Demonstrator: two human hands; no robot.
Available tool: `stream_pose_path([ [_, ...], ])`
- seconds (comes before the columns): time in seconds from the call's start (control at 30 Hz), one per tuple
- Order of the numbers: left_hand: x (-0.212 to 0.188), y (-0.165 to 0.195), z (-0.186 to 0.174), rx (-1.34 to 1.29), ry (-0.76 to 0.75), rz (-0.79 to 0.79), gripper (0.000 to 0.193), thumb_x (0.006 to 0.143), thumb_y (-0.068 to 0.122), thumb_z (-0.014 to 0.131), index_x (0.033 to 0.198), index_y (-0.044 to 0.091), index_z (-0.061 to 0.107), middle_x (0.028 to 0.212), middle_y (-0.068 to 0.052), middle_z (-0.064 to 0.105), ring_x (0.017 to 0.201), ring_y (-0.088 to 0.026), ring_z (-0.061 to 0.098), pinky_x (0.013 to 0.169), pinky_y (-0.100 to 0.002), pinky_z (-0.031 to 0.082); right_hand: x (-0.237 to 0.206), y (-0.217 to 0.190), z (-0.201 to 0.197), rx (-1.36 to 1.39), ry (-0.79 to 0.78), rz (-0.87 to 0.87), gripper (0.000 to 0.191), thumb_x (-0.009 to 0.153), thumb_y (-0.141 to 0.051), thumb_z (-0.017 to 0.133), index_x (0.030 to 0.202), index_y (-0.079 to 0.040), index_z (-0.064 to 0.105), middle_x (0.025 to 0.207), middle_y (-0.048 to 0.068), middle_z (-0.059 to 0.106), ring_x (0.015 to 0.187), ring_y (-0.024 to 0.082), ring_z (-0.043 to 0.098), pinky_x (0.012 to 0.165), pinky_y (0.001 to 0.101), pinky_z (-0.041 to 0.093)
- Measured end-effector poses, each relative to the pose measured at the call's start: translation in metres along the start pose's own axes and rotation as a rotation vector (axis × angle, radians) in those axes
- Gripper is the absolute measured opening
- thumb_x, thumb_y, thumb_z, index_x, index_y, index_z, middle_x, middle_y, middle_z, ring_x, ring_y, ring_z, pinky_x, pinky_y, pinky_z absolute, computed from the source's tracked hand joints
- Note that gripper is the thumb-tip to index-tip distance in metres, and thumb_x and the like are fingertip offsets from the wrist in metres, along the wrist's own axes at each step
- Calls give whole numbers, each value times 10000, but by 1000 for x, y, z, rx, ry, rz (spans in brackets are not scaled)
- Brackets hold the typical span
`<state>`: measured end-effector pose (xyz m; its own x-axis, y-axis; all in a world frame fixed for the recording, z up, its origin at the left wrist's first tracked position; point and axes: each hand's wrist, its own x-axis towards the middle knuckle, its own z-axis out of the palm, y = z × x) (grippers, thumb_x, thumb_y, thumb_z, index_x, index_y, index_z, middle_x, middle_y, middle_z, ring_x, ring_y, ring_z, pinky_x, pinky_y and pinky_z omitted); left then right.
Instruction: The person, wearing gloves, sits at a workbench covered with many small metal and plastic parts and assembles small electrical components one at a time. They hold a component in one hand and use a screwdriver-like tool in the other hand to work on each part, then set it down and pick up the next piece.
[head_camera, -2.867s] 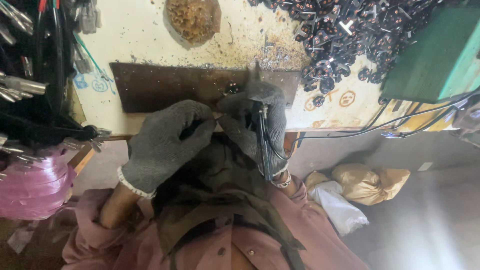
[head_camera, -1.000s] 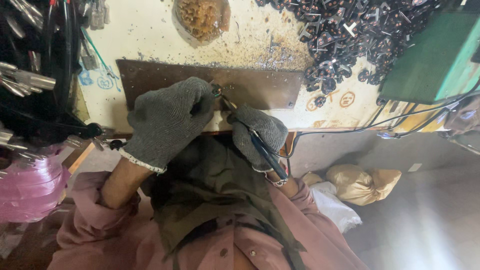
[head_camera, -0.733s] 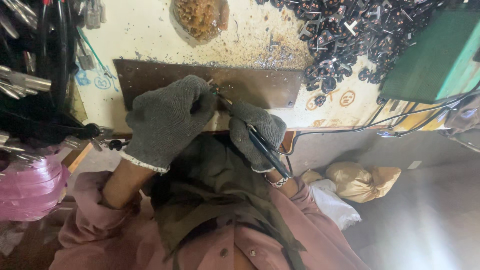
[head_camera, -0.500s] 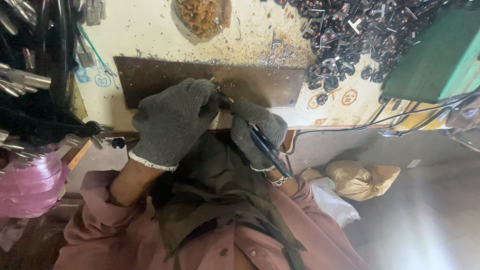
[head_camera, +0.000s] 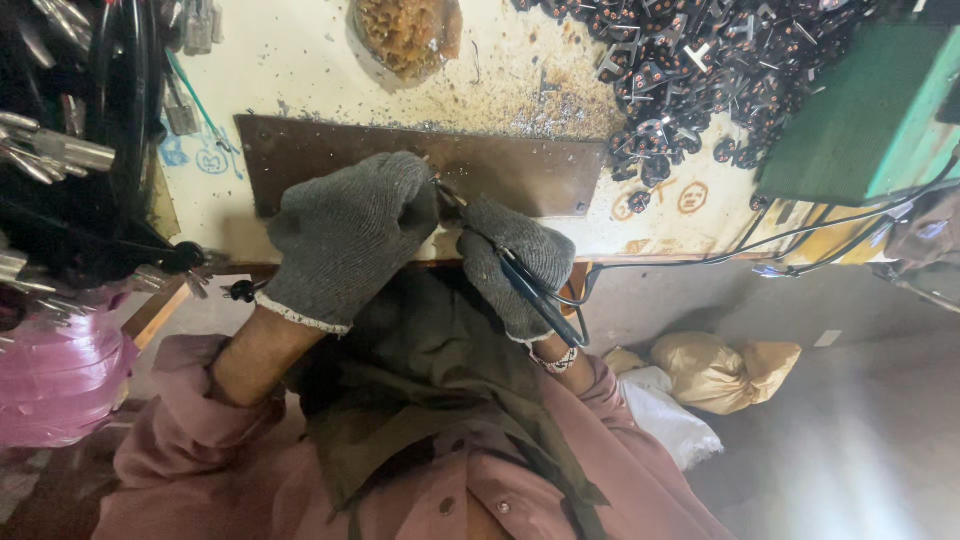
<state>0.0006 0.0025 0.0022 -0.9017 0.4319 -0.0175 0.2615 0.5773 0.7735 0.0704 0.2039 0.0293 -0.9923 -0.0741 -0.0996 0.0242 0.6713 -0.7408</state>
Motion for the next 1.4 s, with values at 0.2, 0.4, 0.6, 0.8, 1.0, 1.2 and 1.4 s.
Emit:
stream_pose_path([
  [0.2,-5,-2,0,-30,28,29,142,924,170,720,974,73,629,891,-141,652,781,-343,669,675,-454,534,1,6,10,-7,68,-33,240,869,-174,788,1085,-81,744,1009,104,761,900,297,762,827,382,598],
  [0.4,-5,-3,3,-34,13,5,169,905,173,749,994,68,652,929,-148,680,816,-350,685,717,-451,548,3,11,2,159,-11,-214,295,918,-67,815,1181,-45,684,934,118,734,806,281,753,730,357,579],
  [0.6,-6,-2,1,-52,39,29,142,923,141,732,1019,68,655,945,-146,677,833,-344,689,728,-444,549,4,7,4,340,23,-129,347,930,-24,750,1259,-29,640,933,122,716,734,208,726,666,300,548],
  [0.8,0,3,-6,-68,26,-8,101,926,144,717,928,92,630,873,-124,660,763,-317,686,661,-430,540,3,11,8,325,55,-152,348,899,-53,795,1214,-18,651,918,105,726,791,235,748,719,326,576],
  [1.0,1,4,-7,8,38,22,104,948,172,700,910,115,622,847,-117,643,739,-322,671,636,-433,526,5,13,12,203,95,-166,315,898,-83,794,1189,-39,680,1040,140,751,918,283,775,800,369,606],
  [1.2,2,6,-6,114,34,27,105,942,165,707,893,126,623,812,-106,634,702,-313,667,597,-431,518,-3,6,-13,1259,55,376,446,984,-335,756,1388,-203,622,1108,117,836,616,103,675,526,187,488],
  [1.4,0,5,-7,29,39,15,117,916,179,724,998,121,662,908,-100,691,783,-308,705,657,-422,550,-7,18,9,781,415,129,207,1083,-124,656,1272,-77,586,761,67,594,509,121,553,446,237,418],
])
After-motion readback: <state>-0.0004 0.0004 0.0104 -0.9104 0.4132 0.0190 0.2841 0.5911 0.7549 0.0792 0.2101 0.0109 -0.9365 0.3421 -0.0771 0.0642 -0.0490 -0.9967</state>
